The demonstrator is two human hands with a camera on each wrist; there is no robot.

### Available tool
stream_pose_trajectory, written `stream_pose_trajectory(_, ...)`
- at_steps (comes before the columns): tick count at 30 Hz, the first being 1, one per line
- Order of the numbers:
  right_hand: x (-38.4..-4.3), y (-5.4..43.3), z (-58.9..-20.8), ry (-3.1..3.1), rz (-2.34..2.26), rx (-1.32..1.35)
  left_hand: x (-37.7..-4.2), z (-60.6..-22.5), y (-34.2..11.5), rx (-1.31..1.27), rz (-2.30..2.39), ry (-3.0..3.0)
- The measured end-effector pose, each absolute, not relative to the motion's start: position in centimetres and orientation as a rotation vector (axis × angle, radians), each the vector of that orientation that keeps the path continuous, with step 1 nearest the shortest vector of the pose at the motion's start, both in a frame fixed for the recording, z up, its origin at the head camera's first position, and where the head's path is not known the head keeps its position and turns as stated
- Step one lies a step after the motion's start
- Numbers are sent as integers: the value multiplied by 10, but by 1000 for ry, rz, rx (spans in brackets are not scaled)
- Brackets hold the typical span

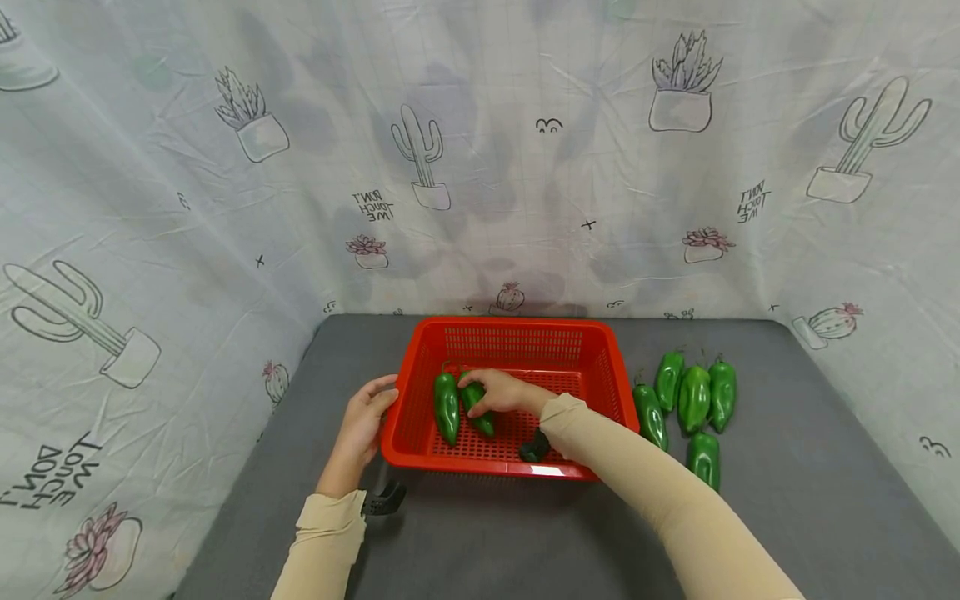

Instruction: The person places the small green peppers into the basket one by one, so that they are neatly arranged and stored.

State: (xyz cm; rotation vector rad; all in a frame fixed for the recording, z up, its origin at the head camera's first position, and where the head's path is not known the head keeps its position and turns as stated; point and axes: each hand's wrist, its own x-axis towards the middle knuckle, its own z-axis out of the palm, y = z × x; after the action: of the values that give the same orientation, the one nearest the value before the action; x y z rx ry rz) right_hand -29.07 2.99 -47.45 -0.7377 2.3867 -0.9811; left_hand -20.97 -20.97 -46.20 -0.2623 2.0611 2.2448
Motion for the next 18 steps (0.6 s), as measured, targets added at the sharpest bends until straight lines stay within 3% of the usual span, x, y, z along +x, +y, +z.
stream_pose_trajectory(18, -289, 23, -472, 2386, -978, -765, -210, -464, -210, -259, 2251, 2067)
